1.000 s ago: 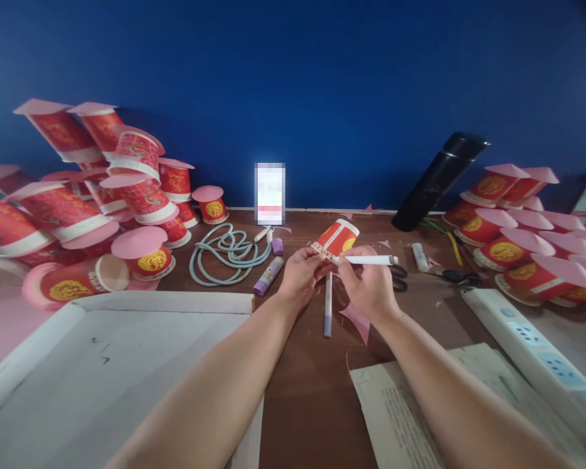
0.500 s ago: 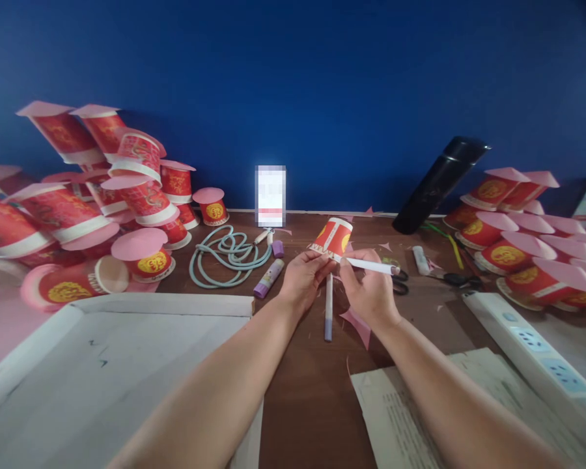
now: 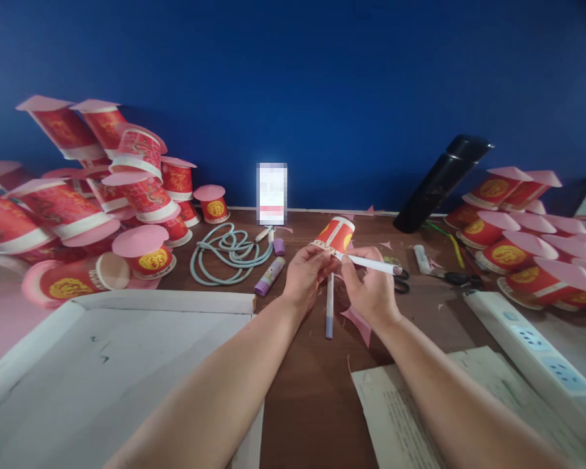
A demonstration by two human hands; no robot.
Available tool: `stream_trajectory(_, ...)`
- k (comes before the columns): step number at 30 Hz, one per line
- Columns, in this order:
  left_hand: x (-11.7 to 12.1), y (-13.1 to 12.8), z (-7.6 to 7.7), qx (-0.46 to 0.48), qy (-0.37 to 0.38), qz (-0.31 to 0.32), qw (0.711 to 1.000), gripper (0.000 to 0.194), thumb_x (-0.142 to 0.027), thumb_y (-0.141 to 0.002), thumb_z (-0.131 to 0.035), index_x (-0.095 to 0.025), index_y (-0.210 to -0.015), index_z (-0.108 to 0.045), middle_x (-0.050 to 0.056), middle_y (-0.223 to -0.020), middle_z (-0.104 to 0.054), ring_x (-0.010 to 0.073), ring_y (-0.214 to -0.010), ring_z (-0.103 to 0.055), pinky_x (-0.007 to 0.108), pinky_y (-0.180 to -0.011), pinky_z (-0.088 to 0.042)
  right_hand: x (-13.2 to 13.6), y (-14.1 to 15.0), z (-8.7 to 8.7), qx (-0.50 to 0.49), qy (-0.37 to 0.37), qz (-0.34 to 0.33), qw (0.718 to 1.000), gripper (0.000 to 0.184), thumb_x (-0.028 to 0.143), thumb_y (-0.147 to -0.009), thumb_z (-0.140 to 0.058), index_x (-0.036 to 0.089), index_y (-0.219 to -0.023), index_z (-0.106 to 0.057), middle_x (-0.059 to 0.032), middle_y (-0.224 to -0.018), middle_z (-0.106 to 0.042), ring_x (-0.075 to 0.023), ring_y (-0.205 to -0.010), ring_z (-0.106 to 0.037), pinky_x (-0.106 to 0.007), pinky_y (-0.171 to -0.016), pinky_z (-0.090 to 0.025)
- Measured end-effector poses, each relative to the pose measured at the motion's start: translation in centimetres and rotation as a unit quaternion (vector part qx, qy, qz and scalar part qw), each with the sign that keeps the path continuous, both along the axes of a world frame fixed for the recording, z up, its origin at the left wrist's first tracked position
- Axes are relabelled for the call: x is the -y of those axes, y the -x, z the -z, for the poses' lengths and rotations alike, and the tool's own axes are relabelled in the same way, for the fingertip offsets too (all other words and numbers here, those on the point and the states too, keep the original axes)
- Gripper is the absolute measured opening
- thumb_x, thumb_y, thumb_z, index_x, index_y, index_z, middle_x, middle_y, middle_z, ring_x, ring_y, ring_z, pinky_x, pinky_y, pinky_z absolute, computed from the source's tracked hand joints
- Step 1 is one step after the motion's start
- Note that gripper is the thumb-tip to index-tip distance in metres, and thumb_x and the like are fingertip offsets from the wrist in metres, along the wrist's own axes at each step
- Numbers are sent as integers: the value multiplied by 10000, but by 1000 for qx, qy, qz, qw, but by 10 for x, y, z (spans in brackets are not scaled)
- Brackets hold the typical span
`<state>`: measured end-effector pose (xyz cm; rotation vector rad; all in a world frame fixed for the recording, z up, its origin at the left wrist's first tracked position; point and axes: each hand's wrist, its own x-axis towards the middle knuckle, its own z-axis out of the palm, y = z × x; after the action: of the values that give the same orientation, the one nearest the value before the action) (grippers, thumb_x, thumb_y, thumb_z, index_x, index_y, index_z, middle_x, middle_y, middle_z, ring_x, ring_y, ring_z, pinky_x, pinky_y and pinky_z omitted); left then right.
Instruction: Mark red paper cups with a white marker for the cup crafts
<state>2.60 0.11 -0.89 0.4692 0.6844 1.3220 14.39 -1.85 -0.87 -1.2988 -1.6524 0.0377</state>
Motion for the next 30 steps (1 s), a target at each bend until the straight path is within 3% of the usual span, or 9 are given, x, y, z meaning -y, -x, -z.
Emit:
stream_trajectory(5,-1,-1,0,9,-14,36,999,150,-82,-682,-688,-91,-830,-662,62,-821,-682,80,-697,-621,215,-777,-473,1,0,0,1,-2,-2,1000,133,334,-846,-527,213,-896,-547,-48,-857,-623,-196,-793,-600,-333,-707,-490)
stream_trajectory(19,-2,-1,0,6,0,18,1000,61,-51,-697,-654,-88,-745,-652,41,-721,-653,64,-607,-585,207,-720,-480,0,2,-1,27,-3,13,1000,127,331,-840,-531,212,-882,-551,-52,-855,-634,-204,-795,-610,-338,-700,-487)
stream_trajectory(30,-1,-1,-1,-2,8,17,1000,72,-49,-687,-660,-93,-738,-636,42,-719,-654,78,-648,-608,218,-750,-473,-1,0,-3,13,7,53,998,142,338,-827,-533,206,-875,-552,-68,-877,-637,-224,-804,-623,-380,-735,-501)
